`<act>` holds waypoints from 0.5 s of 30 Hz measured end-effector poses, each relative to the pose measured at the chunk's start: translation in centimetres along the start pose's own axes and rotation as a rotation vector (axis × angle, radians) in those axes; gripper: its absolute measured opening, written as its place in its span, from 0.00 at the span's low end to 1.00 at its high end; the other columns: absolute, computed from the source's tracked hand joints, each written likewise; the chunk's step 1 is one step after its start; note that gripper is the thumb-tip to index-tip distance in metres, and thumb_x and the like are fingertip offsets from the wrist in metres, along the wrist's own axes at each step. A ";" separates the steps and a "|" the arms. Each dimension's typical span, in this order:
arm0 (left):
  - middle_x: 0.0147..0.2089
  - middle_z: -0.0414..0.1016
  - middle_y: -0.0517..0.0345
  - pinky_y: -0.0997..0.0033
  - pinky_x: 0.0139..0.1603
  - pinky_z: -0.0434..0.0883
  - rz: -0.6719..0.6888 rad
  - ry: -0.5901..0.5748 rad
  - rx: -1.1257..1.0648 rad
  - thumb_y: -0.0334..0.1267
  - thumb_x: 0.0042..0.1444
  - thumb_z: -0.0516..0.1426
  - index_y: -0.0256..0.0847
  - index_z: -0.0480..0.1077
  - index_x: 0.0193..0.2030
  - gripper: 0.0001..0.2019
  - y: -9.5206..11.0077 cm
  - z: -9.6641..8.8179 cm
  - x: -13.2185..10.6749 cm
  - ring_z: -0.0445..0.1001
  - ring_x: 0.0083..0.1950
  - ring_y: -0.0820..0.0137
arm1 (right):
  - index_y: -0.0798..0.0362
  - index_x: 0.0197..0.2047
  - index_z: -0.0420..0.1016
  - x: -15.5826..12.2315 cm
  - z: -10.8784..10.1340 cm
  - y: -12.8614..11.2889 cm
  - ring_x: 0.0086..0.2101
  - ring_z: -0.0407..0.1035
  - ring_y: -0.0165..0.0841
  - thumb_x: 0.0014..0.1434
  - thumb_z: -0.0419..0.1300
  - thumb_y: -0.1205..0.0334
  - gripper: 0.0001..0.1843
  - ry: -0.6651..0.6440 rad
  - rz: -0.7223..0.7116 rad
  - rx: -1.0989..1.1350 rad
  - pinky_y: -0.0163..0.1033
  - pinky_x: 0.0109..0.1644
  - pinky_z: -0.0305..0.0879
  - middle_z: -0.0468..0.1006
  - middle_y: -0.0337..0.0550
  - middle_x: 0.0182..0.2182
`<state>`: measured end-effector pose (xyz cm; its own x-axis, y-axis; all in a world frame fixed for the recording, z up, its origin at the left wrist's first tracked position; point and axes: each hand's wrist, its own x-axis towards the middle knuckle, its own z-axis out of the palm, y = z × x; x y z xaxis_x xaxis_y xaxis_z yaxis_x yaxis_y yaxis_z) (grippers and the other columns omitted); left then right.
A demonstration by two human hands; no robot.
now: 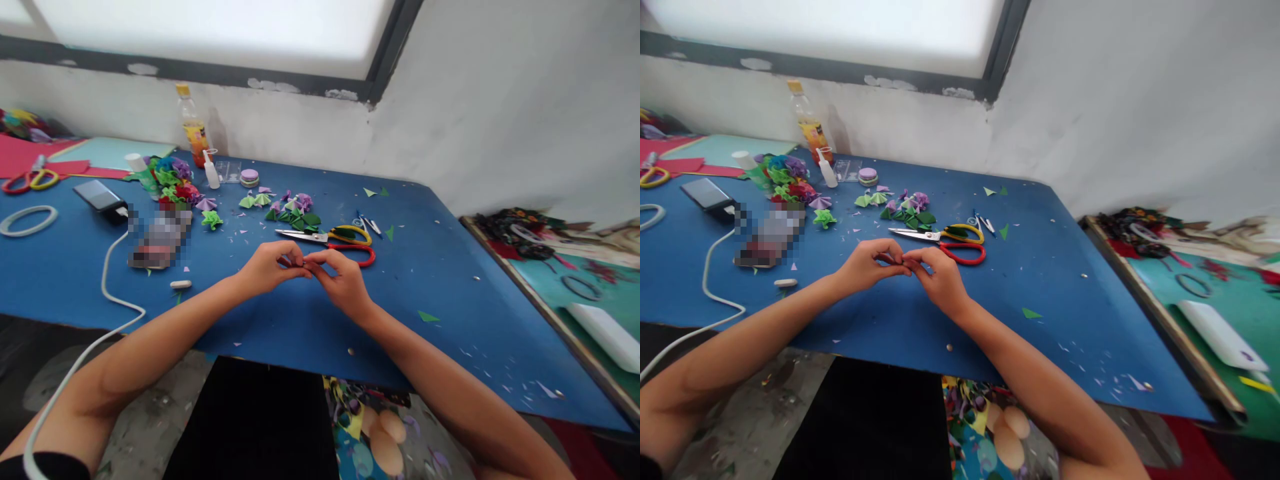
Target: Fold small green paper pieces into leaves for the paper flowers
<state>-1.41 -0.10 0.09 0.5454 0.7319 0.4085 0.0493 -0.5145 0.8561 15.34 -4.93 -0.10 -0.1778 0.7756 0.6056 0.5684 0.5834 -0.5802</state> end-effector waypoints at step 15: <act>0.33 0.75 0.57 0.75 0.33 0.68 -0.187 0.156 0.234 0.36 0.50 0.58 0.38 0.72 0.41 0.10 -1.6 -1.6 1.2 0.72 0.31 0.74 | 0.53 0.44 0.70 1.3 -1.4 3.4 0.43 0.69 0.39 0.59 0.52 0.54 0.15 0.010 0.133 -0.204 0.47 0.48 0.66 0.74 0.50 0.42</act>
<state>-2.21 2.35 -0.30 0.3754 0.8733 0.3104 0.3373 -0.4406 0.8319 18.22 -2.28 -0.54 -0.0834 0.8395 0.5369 0.7372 0.4145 -0.5336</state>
